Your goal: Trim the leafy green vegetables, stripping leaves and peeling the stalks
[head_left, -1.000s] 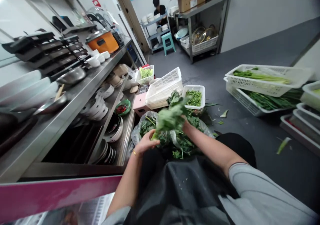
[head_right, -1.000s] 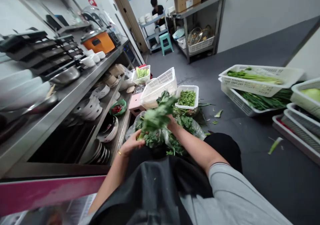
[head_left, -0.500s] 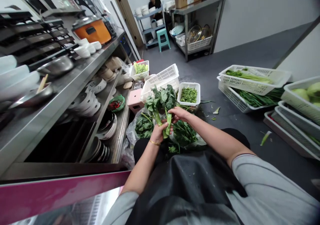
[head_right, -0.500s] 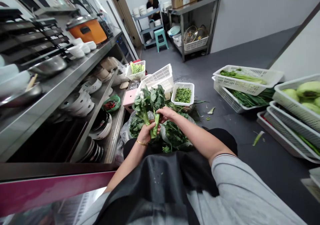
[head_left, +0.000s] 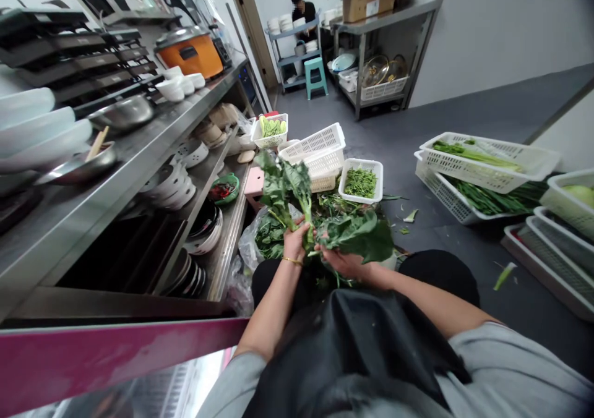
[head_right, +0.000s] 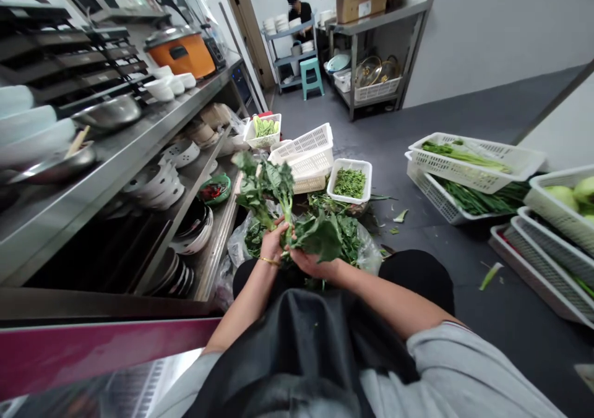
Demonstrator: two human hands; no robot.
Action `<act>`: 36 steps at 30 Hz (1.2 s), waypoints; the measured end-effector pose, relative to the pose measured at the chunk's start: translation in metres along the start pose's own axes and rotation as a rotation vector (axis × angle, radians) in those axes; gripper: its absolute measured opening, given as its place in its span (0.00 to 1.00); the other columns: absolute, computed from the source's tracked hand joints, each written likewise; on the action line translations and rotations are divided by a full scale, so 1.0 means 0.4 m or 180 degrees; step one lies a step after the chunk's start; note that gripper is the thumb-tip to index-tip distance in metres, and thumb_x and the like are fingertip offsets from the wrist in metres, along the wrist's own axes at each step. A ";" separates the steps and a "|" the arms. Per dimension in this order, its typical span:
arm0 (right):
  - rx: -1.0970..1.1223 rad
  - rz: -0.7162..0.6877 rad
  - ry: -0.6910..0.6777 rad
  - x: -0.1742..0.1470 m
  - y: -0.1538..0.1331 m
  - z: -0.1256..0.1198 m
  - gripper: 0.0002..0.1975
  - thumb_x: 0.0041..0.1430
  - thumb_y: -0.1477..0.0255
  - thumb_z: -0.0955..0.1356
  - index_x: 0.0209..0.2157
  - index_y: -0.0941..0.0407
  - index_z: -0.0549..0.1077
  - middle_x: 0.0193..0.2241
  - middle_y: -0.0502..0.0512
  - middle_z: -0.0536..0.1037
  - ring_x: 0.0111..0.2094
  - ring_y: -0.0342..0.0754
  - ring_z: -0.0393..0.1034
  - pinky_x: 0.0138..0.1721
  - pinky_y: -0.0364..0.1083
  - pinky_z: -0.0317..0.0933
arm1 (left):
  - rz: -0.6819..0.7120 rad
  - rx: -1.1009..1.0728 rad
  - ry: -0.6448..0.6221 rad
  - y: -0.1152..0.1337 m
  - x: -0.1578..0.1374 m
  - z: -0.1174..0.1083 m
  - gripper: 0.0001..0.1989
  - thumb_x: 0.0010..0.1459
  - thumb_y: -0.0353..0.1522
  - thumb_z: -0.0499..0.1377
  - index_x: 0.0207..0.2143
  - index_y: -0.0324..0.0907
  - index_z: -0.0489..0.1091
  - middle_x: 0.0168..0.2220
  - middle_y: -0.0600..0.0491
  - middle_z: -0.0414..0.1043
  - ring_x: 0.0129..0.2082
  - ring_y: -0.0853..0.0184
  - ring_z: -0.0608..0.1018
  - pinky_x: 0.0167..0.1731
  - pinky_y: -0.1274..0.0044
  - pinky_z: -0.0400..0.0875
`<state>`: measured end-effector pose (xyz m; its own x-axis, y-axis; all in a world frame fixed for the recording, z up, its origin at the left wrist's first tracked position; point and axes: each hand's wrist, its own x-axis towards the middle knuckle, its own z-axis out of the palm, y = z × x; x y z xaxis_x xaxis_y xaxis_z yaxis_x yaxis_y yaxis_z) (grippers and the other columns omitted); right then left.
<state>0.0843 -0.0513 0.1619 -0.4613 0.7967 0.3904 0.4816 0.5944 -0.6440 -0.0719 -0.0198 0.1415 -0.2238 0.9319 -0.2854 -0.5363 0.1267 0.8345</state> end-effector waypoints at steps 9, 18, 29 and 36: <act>-0.0490 0.1057 -0.0126 0.268 0.071 -0.048 0.18 0.53 0.69 0.68 0.45 0.62 0.71 0.43 0.66 0.75 0.42 0.55 0.71 0.41 0.46 0.63 | 0.0225 0.0890 -0.0185 -0.066 -0.055 0.012 0.23 0.37 0.31 0.68 0.40 0.35 0.71 0.19 0.54 0.71 0.17 0.69 0.73 0.21 0.78 0.65; 0.1608 0.1686 -0.0113 0.086 0.062 0.045 0.14 0.58 0.71 0.63 0.20 0.57 0.69 0.15 0.49 0.71 0.20 0.41 0.67 0.21 0.37 0.62 | -0.0257 -0.0011 -0.0060 -0.022 -0.004 -0.032 0.14 0.45 0.31 0.65 0.36 0.36 0.70 0.24 0.52 0.70 0.21 0.73 0.71 0.22 0.81 0.65; 0.2628 0.2032 0.0101 0.153 0.077 0.045 0.09 0.49 0.67 0.69 0.25 0.59 0.69 0.18 0.48 0.71 0.14 0.38 0.57 0.14 0.38 0.53 | -0.0797 -0.0129 -0.0850 -0.023 -0.061 -0.047 0.19 0.40 0.36 0.68 0.33 0.37 0.66 0.24 0.52 0.71 0.19 0.70 0.73 0.20 0.79 0.67; 0.1568 0.2030 0.0342 0.058 0.070 0.033 0.12 0.55 0.61 0.65 0.27 0.56 0.68 0.17 0.49 0.71 0.17 0.42 0.64 0.23 0.41 0.63 | -0.0330 0.0334 -0.0232 -0.021 -0.034 -0.035 0.22 0.35 0.34 0.69 0.32 0.38 0.64 0.18 0.56 0.69 0.16 0.70 0.72 0.16 0.80 0.63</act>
<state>0.0771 -0.0174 0.1441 -0.1227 0.9869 -0.1045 0.2329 -0.0737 -0.9697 -0.0759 -0.0383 0.1316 -0.1099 0.9337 -0.3407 -0.4647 0.2547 0.8481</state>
